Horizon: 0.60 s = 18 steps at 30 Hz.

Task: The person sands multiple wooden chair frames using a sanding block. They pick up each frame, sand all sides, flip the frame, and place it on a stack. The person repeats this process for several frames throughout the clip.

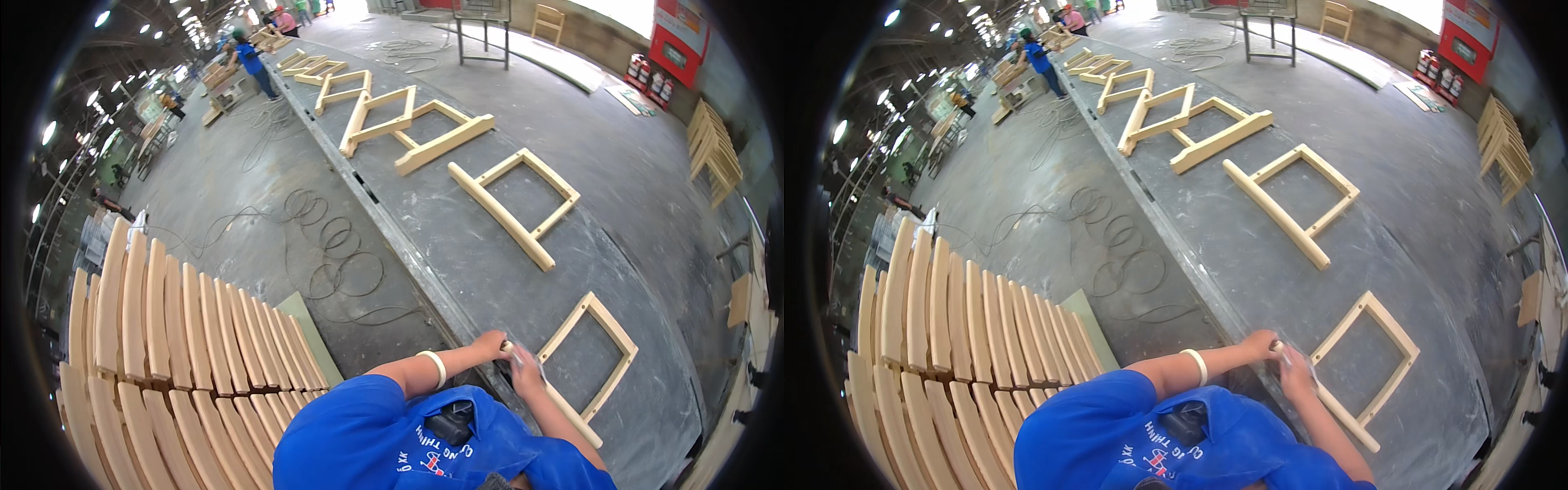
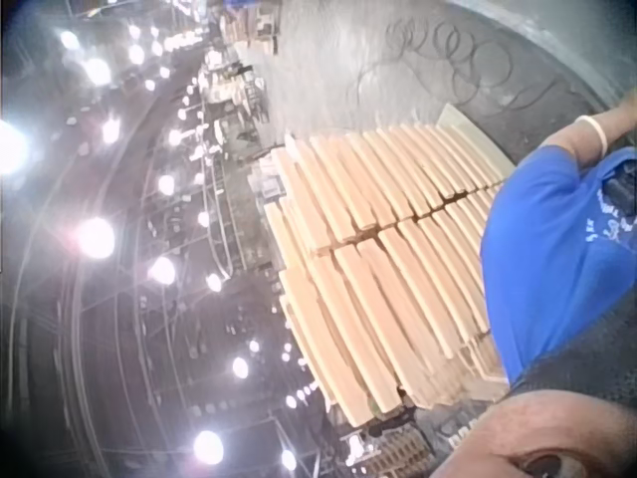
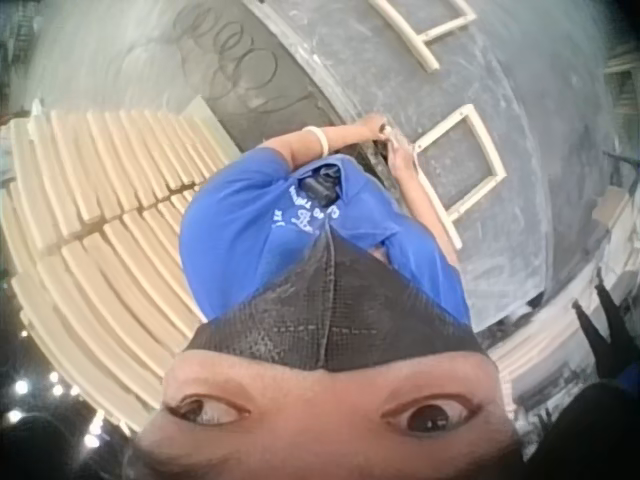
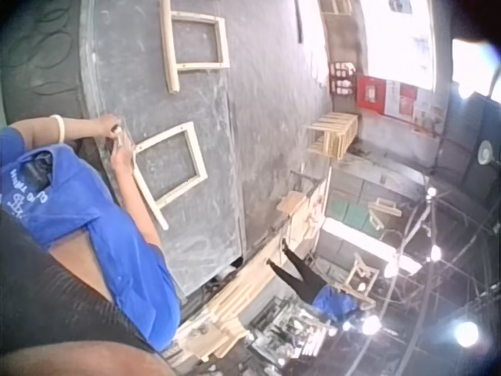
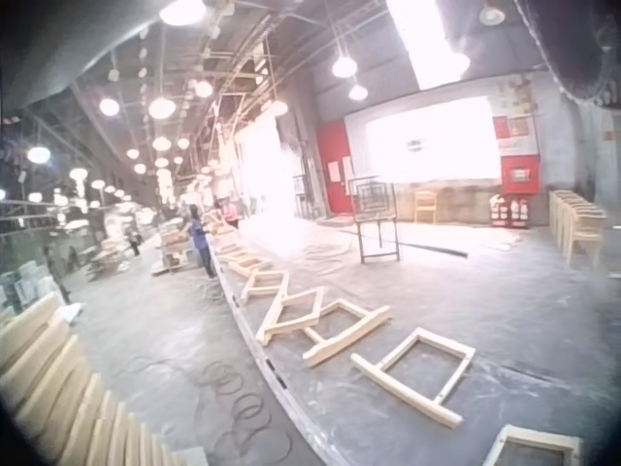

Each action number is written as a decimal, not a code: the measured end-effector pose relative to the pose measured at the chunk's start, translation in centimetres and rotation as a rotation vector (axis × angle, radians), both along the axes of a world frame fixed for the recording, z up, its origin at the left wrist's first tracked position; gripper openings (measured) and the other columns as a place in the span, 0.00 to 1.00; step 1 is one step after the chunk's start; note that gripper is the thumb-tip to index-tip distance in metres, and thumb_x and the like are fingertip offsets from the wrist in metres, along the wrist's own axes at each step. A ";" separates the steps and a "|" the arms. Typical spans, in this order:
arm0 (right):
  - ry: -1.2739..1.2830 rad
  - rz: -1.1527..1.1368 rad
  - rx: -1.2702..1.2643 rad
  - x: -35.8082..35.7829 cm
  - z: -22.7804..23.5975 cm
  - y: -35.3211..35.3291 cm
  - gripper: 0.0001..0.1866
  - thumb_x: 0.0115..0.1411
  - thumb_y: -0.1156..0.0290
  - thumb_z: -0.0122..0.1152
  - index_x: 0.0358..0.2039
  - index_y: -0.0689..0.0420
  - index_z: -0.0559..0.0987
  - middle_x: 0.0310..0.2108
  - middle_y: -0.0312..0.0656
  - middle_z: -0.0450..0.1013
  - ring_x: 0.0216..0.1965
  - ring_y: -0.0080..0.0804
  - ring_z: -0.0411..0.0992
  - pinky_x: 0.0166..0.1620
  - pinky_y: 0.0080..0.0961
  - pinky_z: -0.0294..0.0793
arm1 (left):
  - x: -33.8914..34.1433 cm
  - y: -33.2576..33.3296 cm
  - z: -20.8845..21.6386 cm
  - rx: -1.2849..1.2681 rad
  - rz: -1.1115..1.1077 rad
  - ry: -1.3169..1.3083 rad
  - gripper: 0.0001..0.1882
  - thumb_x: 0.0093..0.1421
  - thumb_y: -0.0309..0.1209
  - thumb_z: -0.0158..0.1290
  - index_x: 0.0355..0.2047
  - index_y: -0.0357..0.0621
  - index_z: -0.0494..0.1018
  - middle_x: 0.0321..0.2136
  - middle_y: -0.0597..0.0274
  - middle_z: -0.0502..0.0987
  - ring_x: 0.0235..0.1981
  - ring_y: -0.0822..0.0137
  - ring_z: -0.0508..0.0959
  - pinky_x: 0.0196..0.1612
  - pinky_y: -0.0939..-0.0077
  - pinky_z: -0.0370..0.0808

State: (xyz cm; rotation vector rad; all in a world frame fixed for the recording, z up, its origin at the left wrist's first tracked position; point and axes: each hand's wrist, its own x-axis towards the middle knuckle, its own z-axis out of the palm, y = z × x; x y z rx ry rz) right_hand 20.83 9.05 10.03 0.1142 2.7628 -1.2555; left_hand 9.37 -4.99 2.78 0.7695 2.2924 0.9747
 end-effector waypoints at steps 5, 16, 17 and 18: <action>0.133 0.044 0.082 -2.1 -1.3 -1.5 0.22 0.59 0.70 0.50 0.55 0.59 0.68 0.55 0.50 0.65 0.56 0.49 0.62 0.59 0.37 0.60 | -0.7 0.5 0.1 -0.080 -0.022 0.001 0.18 0.40 0.35 0.63 0.32 0.40 0.74 0.32 0.46 0.77 0.38 0.46 0.76 0.40 0.58 0.72; -0.020 -0.393 0.218 24.5 0.5 16.0 0.18 0.59 0.77 0.44 0.50 0.59 0.72 0.52 0.52 0.67 0.56 0.49 0.62 0.59 0.38 0.60 | -0.5 4.0 4.7 -0.281 -0.142 0.080 0.45 0.46 0.65 0.54 0.53 0.40 0.67 0.50 0.47 0.69 0.54 0.48 0.67 0.56 0.60 0.64; 0.029 -0.332 0.596 27.6 0.9 17.8 0.18 0.58 0.76 0.45 0.49 0.60 0.72 0.50 0.53 0.68 0.53 0.49 0.64 0.58 0.39 0.60 | -0.7 5.8 4.9 -0.278 -0.166 0.042 0.47 0.47 0.65 0.53 0.54 0.36 0.64 0.51 0.44 0.68 0.54 0.47 0.67 0.56 0.60 0.64; 0.060 -0.416 0.559 28.8 0.4 18.9 0.18 0.57 0.76 0.45 0.49 0.60 0.72 0.50 0.53 0.68 0.52 0.49 0.64 0.58 0.40 0.59 | -0.3 8.0 5.1 -0.198 -0.138 0.049 0.47 0.49 0.63 0.53 0.53 0.31 0.64 0.50 0.40 0.68 0.53 0.46 0.68 0.56 0.59 0.65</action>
